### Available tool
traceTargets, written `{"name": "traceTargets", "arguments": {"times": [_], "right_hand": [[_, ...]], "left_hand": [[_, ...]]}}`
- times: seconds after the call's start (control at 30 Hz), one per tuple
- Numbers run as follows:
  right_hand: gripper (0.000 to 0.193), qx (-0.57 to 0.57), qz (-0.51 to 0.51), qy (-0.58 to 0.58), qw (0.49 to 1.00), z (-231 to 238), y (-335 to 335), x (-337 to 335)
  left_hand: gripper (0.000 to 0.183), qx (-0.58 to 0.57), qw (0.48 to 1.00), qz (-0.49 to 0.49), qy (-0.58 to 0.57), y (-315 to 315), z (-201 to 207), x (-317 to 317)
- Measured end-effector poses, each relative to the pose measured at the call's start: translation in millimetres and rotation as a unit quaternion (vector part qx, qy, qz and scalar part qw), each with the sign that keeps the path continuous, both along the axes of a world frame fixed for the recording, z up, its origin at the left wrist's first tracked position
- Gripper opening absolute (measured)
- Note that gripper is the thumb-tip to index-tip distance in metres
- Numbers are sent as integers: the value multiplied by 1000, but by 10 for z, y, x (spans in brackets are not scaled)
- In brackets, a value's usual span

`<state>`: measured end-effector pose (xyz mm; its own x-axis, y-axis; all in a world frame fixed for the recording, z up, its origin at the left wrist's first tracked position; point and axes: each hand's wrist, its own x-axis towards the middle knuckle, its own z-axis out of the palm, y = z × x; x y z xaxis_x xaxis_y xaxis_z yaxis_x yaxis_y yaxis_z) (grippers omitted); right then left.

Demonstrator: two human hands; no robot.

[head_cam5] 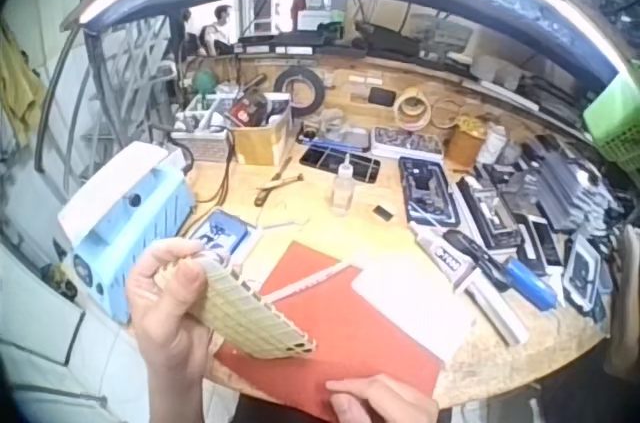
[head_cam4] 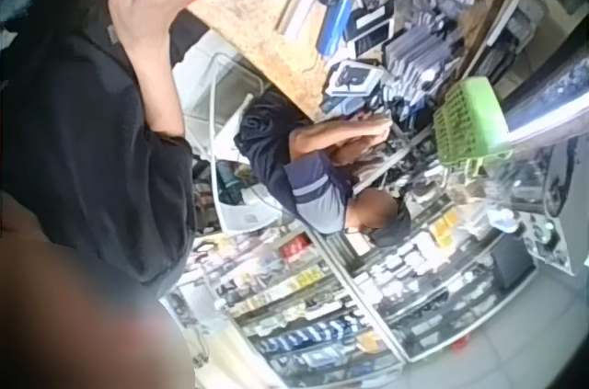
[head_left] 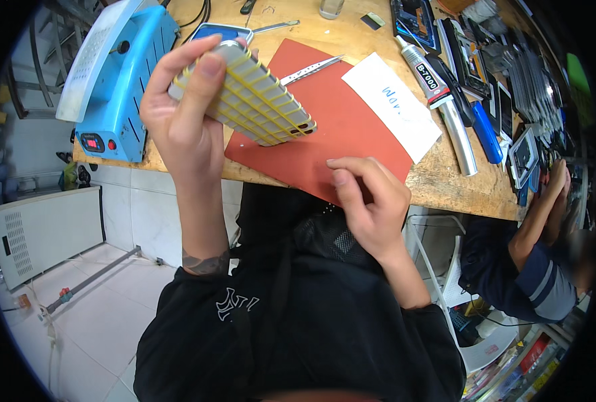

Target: The person wraps multiple yellow elastic bands around a smartphone to secure it. They repeatedly stretch and place bands across the screen and back, forming a grid pattern. The person then picks up a second smartphone, compares the two, and places the first one down.

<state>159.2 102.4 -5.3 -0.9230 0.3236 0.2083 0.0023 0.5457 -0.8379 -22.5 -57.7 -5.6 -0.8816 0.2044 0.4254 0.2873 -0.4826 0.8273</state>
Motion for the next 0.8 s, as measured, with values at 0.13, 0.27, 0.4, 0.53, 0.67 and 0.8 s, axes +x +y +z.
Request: {"name": "traceTargets", "arguments": {"times": [0.13, 0.27, 0.4, 0.53, 0.67, 0.8], "right_hand": [[77, -477, 107, -100, 867, 5, 14, -26], [94, -738, 100, -20, 667, 82, 63, -34], [88, -763, 133, 41, 631, 159, 253, -58], [80, -754, 128, 102, 636, 97, 406, -55], [77, -736, 111, 105, 660, 10, 473, 29], [74, -746, 136, 102, 644, -67, 477, 85]], "left_hand": [[21, -58, 986, 4, 159, 67, 239, 373], [10, -245, 892, -124, 359, 132, 435, 879], [14, -378, 792, -93, 470, 205, 384, 1044], [20, -347, 838, -88, 411, 194, 314, 966], [22, -307, 914, -65, 258, 247, 241, 763], [70, -177, 957, -218, 67, 368, 73, 786]]}}
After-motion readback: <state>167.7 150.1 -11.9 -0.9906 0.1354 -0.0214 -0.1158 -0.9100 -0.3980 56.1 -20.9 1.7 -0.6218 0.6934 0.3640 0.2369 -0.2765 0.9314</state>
